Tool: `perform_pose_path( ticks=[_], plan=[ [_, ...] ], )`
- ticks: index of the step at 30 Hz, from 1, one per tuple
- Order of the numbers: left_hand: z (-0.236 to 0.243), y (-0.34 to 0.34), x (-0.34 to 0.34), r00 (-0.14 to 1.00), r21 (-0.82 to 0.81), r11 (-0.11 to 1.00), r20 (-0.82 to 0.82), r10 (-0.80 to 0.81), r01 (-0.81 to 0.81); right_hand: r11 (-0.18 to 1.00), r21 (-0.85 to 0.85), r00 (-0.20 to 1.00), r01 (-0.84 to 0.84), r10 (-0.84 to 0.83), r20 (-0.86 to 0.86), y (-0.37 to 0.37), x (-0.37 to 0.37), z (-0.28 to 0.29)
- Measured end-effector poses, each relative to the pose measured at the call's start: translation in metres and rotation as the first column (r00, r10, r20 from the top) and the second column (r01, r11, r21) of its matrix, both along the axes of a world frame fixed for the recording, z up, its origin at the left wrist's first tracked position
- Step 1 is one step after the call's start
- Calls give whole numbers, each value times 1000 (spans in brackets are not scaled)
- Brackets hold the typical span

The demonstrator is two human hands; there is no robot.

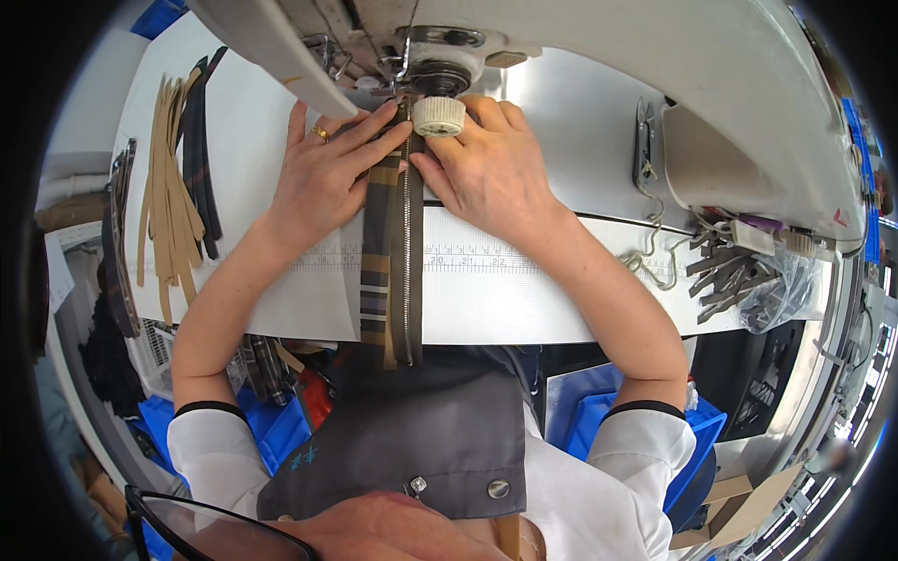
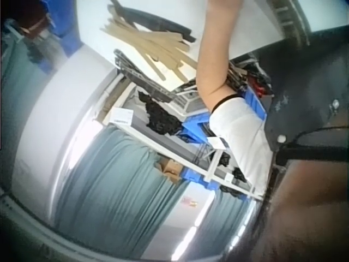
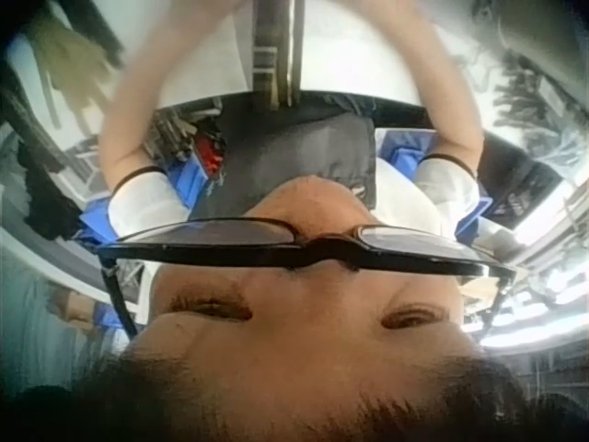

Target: Sewing several leather or fabric straps using an industrial sewing machine.

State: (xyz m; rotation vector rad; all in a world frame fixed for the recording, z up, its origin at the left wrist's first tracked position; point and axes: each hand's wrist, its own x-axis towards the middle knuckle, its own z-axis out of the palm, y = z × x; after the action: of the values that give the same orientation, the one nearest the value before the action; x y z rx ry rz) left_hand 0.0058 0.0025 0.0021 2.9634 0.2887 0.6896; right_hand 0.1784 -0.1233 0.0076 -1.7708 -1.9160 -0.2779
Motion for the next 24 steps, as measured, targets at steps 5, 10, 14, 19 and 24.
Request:
perform_pose_path(
  ticks=[5, 10, 14, 19, 24],
  plan=[
    [0, 0, 1, 1000, -12, 1000, 3, 5, -4, 1000, -4, 1000, 8, -8, 11, 1, 1, 0],
    [0, 1, 2, 1000, 9, 1000, 26, 16, -16, 1000, -8, 999, 8, -8, -46, 2, 1, 1],
    [-8, 0, 2, 998, 32, 999, 51, 38, -40, 1000, 19, 999, -15, 15, -30, 3, 3, -2],
    [-8, 0, -1, 997, 128, 992, 71, 3, -13, 1000, 6, 999, 15, -15, -29, 2, 1, -1],
    [-7, -2, 0, 998, 82, 996, 51, 27, -31, 1000, 6, 1000, 21, -21, -3, 3, 2, 0]
  ],
)
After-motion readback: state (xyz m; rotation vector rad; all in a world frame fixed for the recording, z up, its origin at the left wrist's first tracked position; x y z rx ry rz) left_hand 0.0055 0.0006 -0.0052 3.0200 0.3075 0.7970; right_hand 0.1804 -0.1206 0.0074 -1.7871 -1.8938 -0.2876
